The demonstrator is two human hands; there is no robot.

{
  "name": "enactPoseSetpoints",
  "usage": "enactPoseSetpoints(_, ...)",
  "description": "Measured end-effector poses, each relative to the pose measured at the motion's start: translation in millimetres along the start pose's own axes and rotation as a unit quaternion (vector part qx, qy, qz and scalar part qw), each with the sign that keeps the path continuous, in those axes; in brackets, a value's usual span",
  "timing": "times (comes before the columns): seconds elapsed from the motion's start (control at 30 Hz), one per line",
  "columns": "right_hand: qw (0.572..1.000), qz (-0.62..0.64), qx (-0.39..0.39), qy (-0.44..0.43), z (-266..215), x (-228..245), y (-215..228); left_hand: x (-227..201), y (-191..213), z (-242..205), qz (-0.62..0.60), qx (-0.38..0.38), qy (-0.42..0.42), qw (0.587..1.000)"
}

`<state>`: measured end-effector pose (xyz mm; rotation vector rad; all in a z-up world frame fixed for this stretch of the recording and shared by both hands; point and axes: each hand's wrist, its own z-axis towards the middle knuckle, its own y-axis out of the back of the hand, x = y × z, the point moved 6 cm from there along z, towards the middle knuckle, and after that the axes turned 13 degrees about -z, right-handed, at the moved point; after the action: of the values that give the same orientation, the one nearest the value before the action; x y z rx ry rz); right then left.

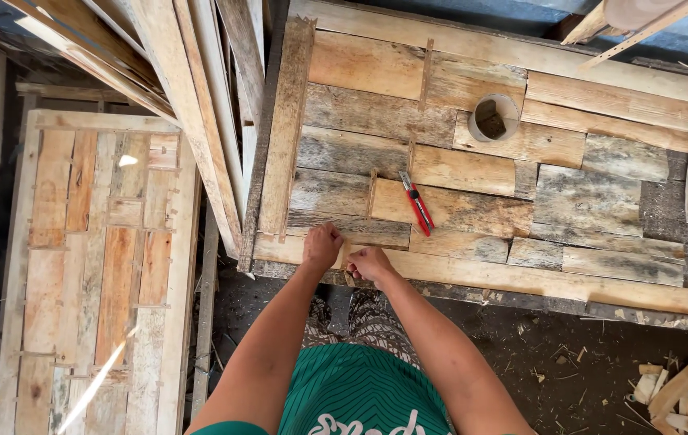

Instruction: Cutting and fitting thin wood strips to repair gaps in a textured wood panel at a workbench.

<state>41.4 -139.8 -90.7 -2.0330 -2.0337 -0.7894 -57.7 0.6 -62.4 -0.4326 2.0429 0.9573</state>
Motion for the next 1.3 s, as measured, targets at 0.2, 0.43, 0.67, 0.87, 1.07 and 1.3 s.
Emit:
enactPoseSetpoints(0.2,1.000,0.000,-0.012,-0.015,-9.2,9.2,1.2,0.4,-4.7,1.7,0.034,-0.011,0.013,0.999)
enactPoseSetpoints(0.43,1.000,-0.015,-0.009,-0.012,-15.5,14.7,3.5,-5.6,-5.3,-2.1,0.040,0.012,0.050,0.998)
enactPoseSetpoints(0.67,0.996,-0.092,-0.010,0.022,-32.9,38.3,25.4,-5.8,-5.1,1.3,0.043,-0.001,0.062,0.997)
enactPoseSetpoints(0.87,0.993,-0.098,0.068,0.005,-24.6,25.6,22.8,4.0,-11.4,7.1,0.033,-0.007,0.055,0.998)
enactPoseSetpoints(1.07,0.988,-0.151,0.032,0.001,-23.2,20.2,31.9,30.1,-26.7,21.9,0.015,-0.004,0.066,0.998)
enactPoseSetpoints(1.3,0.917,-0.246,-0.213,0.233,-6.3,58.1,47.2,18.1,-11.0,21.6,0.011,0.054,0.109,0.993)
